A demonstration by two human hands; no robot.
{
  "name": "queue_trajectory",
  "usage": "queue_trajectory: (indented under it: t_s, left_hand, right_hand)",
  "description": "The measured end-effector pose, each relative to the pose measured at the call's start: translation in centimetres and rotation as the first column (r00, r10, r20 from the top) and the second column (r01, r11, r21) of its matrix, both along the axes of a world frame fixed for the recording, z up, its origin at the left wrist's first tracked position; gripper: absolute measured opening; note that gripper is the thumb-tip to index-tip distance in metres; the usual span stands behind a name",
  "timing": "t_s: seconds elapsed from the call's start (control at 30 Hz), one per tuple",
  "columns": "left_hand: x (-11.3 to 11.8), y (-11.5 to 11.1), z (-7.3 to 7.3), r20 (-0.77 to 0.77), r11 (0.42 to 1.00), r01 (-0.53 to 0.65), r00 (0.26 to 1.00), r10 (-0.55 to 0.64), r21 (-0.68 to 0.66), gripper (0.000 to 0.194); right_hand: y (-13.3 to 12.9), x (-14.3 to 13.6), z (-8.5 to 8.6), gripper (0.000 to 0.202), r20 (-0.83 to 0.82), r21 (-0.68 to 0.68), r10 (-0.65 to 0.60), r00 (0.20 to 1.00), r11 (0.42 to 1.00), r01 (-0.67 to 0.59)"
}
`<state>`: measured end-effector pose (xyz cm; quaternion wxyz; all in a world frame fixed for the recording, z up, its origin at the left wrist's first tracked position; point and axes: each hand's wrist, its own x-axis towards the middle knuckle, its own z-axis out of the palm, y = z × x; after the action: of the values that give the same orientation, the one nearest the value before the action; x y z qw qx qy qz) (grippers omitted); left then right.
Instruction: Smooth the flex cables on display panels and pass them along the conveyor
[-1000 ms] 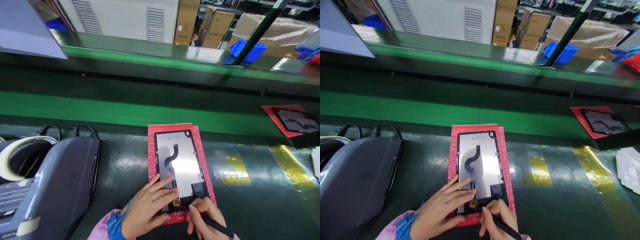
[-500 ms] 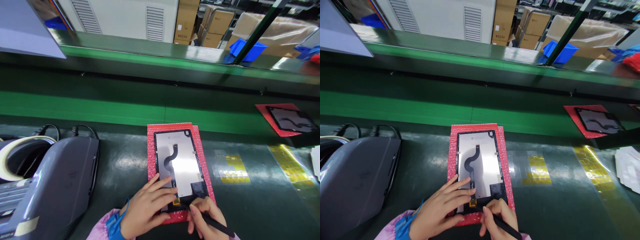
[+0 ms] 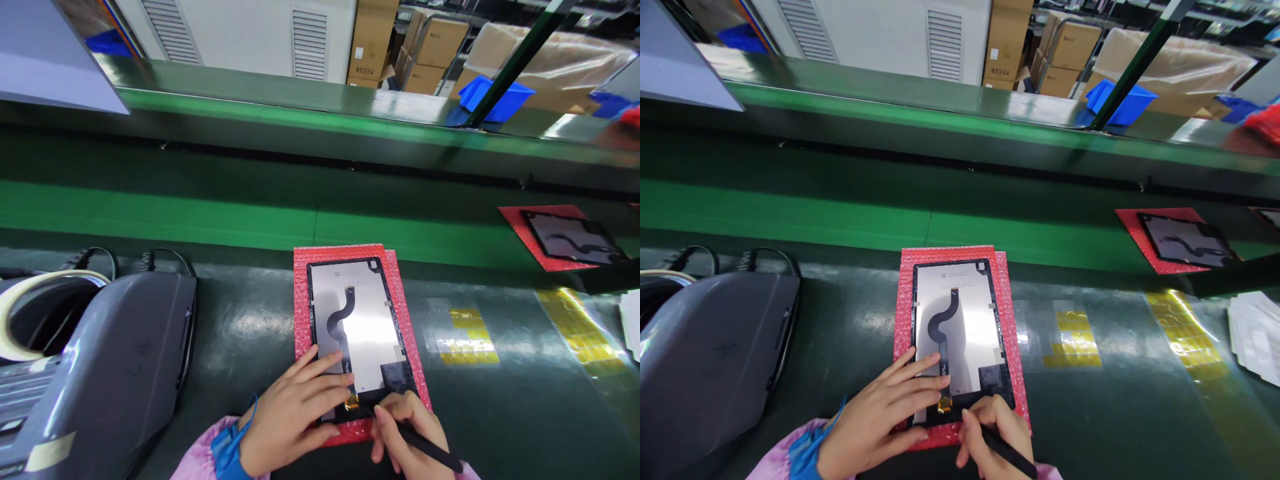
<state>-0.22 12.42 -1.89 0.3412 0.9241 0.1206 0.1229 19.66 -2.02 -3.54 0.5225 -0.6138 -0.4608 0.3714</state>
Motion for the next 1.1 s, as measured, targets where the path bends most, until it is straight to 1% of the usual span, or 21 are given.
queue_trajectory:
  t_s: [0.1, 0.23, 0.33, 0.4, 0.5, 0.6, 0.67, 0.73, 0.8, 0.9, 0.97, 1.03, 1.1]
  left_hand:
    - [0.0, 0.0, 0.1, -0.002, 1.000, 0.001, 1.000, -0.001, -0.024, 0.044]
    - [0.0, 0.0, 0.2, -0.004, 0.998, -0.009, 1.000, 0.009, -0.066, 0.047]
    - [0.1, 0.0, 0.3, 0.007, 0.998, -0.006, 1.000, 0.006, -0.061, 0.048]
    - [0.1, 0.0, 0.4, 0.014, 0.999, 0.003, 1.000, -0.002, -0.044, 0.047]
    - [0.0, 0.0, 0.4, -0.015, 1.000, 0.025, 1.000, -0.025, 0.000, 0.040]
    - [-0.1, -0.2, 0.0, -0.032, 0.998, 0.028, 0.999, -0.026, 0.058, 0.036]
    - [-0.1, -0.4, -0.3, 0.008, 0.994, 0.011, 1.000, -0.012, 0.111, 0.037]
    - [0.0, -0.9, -0.6, 0.034, 0.984, -0.009, 0.999, 0.003, 0.180, 0.041]
    - [0.3, -1.6, -0.8, 0.005, 0.970, -0.030, 1.000, 0.030, 0.243, 0.053]
    - [0.9, -3.3, -1.2, -0.065, 0.958, -0.087, 0.992, 0.108, 0.273, 0.080]
    - [0.8, -4.7, -1.5, -0.074, 0.949, -0.151, 0.981, 0.177, 0.276, 0.095]
    - [0.0, -6.0, -1.7, -0.017, 0.931, -0.232, 0.969, 0.246, 0.282, 0.098]
    - [-1.8, -7.1, -1.6, 0.062, 0.925, -0.311, 0.951, 0.304, 0.220, 0.089]
  right_hand:
    - [0.0, -0.3, 0.1, 0.027, 0.003, -0.007, -0.017, 1.000, 1.000, 0.017]
    - [0.0, -0.9, 0.4, 0.030, 0.009, -0.053, -0.118, 0.993, 0.992, 0.118]
    - [0.1, -1.0, 0.7, 0.030, 0.026, -0.057, -0.143, 0.989, 0.988, 0.144]
    - [0.2, -0.8, 0.8, 0.029, 0.036, -0.040, -0.104, 0.994, 0.994, 0.106]
    - [0.3, -0.8, 0.9, 0.028, 0.046, -0.016, -0.063, 0.997, 0.998, 0.064]
    - [0.3, -1.2, 1.0, 0.030, 0.055, -0.022, -0.136, 0.989, 0.990, 0.137]
    - [0.2, -1.3, 1.1, 0.031, 0.039, -0.028, -0.201, 0.979, 0.979, 0.202]
    - [0.1, -0.9, 1.1, 0.030, -0.010, -0.027, -0.273, 0.962, 0.962, 0.273]
    - [-0.1, -0.2, 1.0, 0.027, -0.078, -0.009, -0.306, 0.949, 0.952, 0.306]
    - [-0.3, 0.6, 0.9, 0.026, -0.152, 0.032, -0.276, 0.949, 0.958, 0.284]
    - [-0.3, 0.6, 0.9, 0.026, -0.174, 0.043, -0.263, 0.949, 0.961, 0.274]
    - [-0.3, 0.2, 1.0, 0.029, -0.196, 0.040, -0.283, 0.939, 0.955, 0.296]
    - [-0.2, -0.5, 1.4, 0.032, -0.224, 0.031, -0.312, 0.923, 0.945, 0.326]
